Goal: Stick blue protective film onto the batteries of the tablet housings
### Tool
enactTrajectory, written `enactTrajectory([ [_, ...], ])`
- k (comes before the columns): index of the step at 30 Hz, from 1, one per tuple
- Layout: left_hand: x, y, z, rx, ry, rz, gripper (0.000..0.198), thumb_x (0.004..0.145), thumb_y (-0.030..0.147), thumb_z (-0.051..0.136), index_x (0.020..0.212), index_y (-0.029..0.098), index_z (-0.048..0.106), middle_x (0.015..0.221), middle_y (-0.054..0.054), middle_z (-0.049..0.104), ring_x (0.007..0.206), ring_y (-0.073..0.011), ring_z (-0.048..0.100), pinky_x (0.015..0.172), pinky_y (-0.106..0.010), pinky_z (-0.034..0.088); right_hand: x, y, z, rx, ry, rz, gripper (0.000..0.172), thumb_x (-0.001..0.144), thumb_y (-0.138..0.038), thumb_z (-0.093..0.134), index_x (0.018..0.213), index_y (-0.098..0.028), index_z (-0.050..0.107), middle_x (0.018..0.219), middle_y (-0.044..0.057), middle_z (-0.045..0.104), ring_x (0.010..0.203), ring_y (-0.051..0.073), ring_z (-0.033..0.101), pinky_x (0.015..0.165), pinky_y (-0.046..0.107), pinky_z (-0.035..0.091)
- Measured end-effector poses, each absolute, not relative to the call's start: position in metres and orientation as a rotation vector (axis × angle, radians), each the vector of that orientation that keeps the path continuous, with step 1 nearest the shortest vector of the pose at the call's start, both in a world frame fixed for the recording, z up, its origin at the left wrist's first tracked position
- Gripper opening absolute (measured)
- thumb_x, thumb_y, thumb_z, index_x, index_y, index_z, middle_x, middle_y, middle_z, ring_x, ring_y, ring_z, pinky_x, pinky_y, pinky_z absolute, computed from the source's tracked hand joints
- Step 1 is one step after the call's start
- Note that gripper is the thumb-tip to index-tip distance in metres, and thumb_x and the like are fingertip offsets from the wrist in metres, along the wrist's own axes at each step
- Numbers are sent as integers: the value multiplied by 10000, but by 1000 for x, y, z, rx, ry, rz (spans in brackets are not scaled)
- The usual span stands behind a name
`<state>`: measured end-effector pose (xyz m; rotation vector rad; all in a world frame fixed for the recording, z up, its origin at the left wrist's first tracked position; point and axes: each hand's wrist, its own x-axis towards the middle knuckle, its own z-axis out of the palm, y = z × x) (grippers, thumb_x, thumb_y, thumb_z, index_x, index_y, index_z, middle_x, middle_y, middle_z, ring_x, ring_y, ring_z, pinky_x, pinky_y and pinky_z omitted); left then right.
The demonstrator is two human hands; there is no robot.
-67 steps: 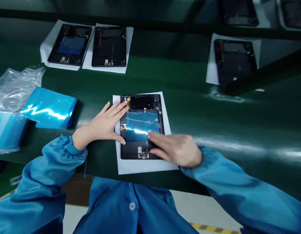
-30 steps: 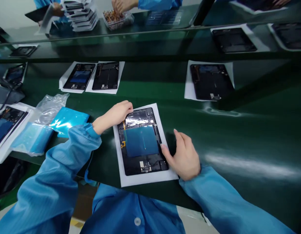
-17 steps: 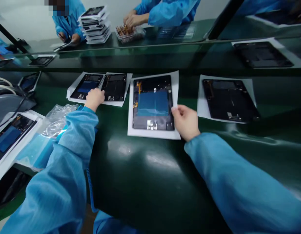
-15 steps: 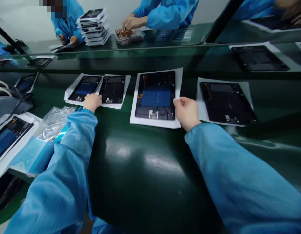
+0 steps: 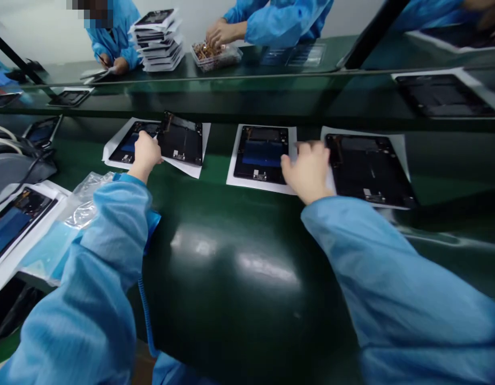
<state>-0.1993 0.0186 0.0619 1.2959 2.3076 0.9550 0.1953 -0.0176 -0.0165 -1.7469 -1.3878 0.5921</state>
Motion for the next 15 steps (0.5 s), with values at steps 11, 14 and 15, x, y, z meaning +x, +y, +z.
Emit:
enactTrajectory([
  [11, -156, -230, 64, 1360, 2028, 1013, 70, 1005, 307, 535, 1007, 256, 486, 638, 64, 505, 483, -156, 547, 476, -265, 441, 75, -199, -1, -944, -768, 1928, 620, 881, -786, 642, 1170, -242, 708, 1240, 132, 796, 1127, 328, 776, 961, 538, 675],
  [14, -155, -295, 53, 1531, 1952, 806, 191, 969, 437, 620, 951, 265, 539, 641, 35, 560, 566, -201, 600, 556, -316, 494, 96, -237, -5, -1097, -852, 1805, 451, 768, -616, 825, 999, -238, 738, 1038, 107, 829, 1014, 339, 800, 874, 521, 697],
  [15, -159, -303, 53, 1590, 1958, 751, 216, 943, 447, 666, 934, 261, 557, 708, 5, 611, 672, -231, 651, 642, -349, 537, 105, -247, -6, -1125, -880, 1800, 429, 734, -585, 857, 951, -235, 739, 993, 106, 829, 972, 344, 805, 845, 522, 699],
])
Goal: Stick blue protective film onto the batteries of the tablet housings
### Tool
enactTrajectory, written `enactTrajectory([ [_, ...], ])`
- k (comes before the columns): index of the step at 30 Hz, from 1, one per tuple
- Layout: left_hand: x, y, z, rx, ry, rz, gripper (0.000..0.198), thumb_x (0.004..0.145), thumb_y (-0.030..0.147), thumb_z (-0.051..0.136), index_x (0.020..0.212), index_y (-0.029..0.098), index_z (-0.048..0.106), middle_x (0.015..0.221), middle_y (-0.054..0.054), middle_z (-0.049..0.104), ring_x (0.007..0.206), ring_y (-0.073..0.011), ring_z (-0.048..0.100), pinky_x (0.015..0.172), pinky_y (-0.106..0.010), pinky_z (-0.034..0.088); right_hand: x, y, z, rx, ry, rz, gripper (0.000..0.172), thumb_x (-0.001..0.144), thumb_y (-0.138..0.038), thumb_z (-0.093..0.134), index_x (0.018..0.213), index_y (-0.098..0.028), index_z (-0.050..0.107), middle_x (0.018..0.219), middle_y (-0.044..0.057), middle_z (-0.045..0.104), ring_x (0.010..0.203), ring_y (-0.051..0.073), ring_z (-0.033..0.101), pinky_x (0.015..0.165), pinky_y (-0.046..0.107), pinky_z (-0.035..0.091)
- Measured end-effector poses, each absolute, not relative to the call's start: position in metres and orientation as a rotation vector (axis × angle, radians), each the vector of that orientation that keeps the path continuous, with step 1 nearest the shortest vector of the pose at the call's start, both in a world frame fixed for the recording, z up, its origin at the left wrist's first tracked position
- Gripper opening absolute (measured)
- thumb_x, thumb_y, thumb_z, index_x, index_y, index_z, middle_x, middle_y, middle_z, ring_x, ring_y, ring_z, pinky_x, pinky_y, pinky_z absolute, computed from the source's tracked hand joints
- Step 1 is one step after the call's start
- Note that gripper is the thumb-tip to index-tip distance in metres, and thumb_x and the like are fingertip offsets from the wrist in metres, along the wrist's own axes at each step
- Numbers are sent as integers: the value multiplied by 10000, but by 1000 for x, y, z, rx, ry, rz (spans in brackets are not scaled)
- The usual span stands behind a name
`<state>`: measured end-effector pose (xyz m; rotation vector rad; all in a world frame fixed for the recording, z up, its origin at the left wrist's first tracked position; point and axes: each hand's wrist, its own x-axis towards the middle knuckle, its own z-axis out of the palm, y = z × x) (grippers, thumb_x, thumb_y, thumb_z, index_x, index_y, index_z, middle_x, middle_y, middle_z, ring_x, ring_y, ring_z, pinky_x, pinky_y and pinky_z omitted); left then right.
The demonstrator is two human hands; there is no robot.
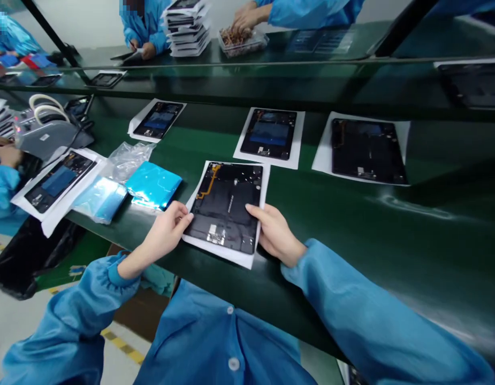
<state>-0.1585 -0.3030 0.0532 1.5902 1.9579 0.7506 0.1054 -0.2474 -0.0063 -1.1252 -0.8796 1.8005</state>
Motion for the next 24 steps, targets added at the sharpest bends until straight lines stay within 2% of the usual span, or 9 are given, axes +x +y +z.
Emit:
enactTrajectory([
  [2, -171, -298, 57, 1693, 2031, 681, 241, 905, 420, 734, 945, 247, 571, 961, -80, 691, 1012, -315, 691, 906, -425, 563, 123, -263, -8, -1168, -939, 1790, 421, 701, -579, 880, 900, -235, 739, 936, 104, 827, 893, 345, 807, 788, 522, 701],
  [3, -180, -288, 60, 1730, 2089, 662, 257, 898, 398, 750, 967, 239, 560, 1095, -120, 684, 1178, -353, 645, 1035, -457, 521, 131, -268, -9, -1195, -975, 1771, 426, 696, -587, 882, 889, -236, 739, 914, 101, 826, 856, 341, 805, 762, 519, 699],
  [5, -198, -261, 65, 1772, 2168, 587, 340, 850, 357, 815, 979, 227, 529, 1197, -155, 648, 1306, -388, 566, 1146, -480, 444, 144, -272, -11, -1259, -1049, 1705, 440, 698, -598, 883, 894, -231, 740, 879, 93, 820, 803, 325, 796, 730, 505, 693],
  [8, -221, -226, 68, 1788, 2172, 413, 410, 750, 303, 892, 896, 230, 516, 1013, -89, 653, 1087, -322, 636, 1034, -421, 487, 161, -269, -13, -1360, -1152, 1558, 472, 720, -587, 879, 976, -210, 756, 879, 79, 810, 780, 284, 779, 726, 459, 683],
  [12, -241, -212, 69, 1797, 2095, 265, 302, 751, 350, 846, 753, 233, 567, 775, -10, 634, 791, -219, 619, 813, -336, 491, 182, -270, -15, -1532, -1337, 1269, 540, 756, -533, 852, 1166, -199, 746, 963, 80, 789, 673, 226, 711, 640, 418, 644],
  [15, -251, -212, 72, 1812, 2004, 234, 230, 791, 415, 757, 726, 233, 632, 753, -9, 675, 728, -203, 615, 719, -312, 467, 187, -281, -12, -1635, -1592, 727, 530, 801, -480, 761, 1249, -197, 727, 1138, 134, 754, 790, 251, 713, 701, 453, 636],
  [17, -256, -213, 75, 1824, 1955, 240, 206, 824, 422, 679, 743, 232, 668, 746, -11, 683, 704, -198, 605, 695, -308, 457, 179, -292, -8, -1593, -1665, 526, 481, 842, -448, 696, 1253, -200, 725, 1213, 158, 732, 888, 276, 717, 755, 474, 634],
  [19, -258, -214, 78, 1826, 1929, 256, 205, 834, 411, 633, 742, 231, 668, 720, -14, 669, 686, -200, 593, 685, -310, 460, 161, -303, -2, -1504, -1684, 547, 416, 881, -411, 664, 1242, -214, 728, 1214, 151, 733, 929, 279, 719, 792, 473, 632],
  [24, -262, -220, 76, 1796, 1961, 343, 180, 843, 393, 623, 748, 240, 629, 710, -31, 669, 713, -224, 625, 730, -327, 511, 89, -319, 12, -1222, -1718, 884, 316, 908, -329, 647, 1198, -241, 738, 1224, 130, 749, 1026, 299, 726, 855, 465, 621],
])
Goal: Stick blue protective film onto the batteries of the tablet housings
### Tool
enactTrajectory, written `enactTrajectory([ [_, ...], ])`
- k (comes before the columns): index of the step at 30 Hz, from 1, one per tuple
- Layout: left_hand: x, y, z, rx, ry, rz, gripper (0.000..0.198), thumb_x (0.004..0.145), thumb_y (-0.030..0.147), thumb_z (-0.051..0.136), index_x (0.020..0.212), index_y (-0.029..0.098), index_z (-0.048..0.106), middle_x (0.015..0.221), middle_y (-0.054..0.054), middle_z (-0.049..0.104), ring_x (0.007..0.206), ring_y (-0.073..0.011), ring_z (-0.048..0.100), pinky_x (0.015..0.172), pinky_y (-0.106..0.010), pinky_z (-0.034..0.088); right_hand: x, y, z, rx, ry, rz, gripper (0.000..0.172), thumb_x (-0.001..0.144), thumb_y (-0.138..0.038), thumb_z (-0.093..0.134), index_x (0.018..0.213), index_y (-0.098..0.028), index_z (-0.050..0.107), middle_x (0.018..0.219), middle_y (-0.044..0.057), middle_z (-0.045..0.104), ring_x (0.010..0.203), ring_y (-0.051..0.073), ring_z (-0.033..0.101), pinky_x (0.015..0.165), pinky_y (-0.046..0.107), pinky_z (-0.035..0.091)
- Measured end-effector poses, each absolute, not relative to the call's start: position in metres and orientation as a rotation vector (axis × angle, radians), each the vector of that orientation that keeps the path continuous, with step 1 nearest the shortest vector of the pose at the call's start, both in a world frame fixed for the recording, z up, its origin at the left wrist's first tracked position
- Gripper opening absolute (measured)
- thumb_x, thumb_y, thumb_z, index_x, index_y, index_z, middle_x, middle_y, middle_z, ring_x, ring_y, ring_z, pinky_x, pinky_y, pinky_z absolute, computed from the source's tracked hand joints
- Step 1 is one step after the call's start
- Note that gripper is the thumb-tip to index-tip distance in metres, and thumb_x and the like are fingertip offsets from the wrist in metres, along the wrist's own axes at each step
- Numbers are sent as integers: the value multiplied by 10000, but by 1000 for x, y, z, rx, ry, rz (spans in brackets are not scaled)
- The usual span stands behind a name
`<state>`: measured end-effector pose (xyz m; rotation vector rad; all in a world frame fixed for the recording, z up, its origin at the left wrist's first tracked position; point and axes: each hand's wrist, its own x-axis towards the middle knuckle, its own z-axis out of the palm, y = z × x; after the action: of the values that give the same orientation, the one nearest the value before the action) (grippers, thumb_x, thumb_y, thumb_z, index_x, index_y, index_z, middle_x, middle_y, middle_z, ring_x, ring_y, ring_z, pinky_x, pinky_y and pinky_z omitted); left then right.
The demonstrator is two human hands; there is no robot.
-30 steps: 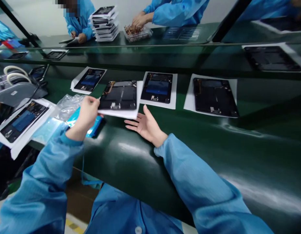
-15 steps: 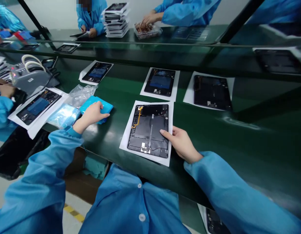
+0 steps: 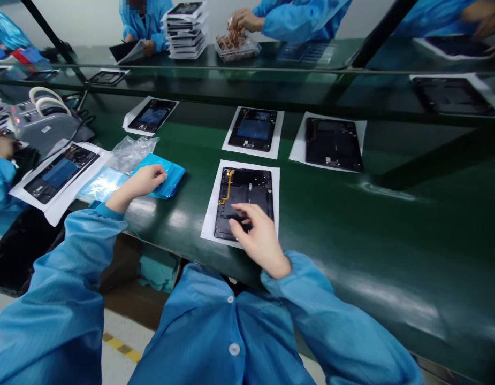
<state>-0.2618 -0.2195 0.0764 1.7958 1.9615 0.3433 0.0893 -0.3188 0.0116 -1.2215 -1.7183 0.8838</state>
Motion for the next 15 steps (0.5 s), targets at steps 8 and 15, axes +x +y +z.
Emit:
enactTrajectory([
  [8, -268, -222, 67, 1497, 2007, 590, 239, 755, 330, 782, 946, 200, 721, 701, -17, 708, 716, -222, 706, 741, -341, 595, 4, -311, 6, -1021, -1815, 1045, 251, 883, -268, 646, 1112, -244, 746, 1124, 81, 775, 1009, 263, 714, 972, 439, 587],
  [15, -263, -217, 60, 1226, 1941, 714, 405, 700, 481, 966, 774, 165, 723, 665, -5, 668, 688, -151, 641, 737, -340, 623, 3, -312, -9, -1027, -1819, 1103, 218, 892, -231, 643, 1084, -249, 745, 1082, 66, 773, 987, 235, 704, 985, 429, 572],
])
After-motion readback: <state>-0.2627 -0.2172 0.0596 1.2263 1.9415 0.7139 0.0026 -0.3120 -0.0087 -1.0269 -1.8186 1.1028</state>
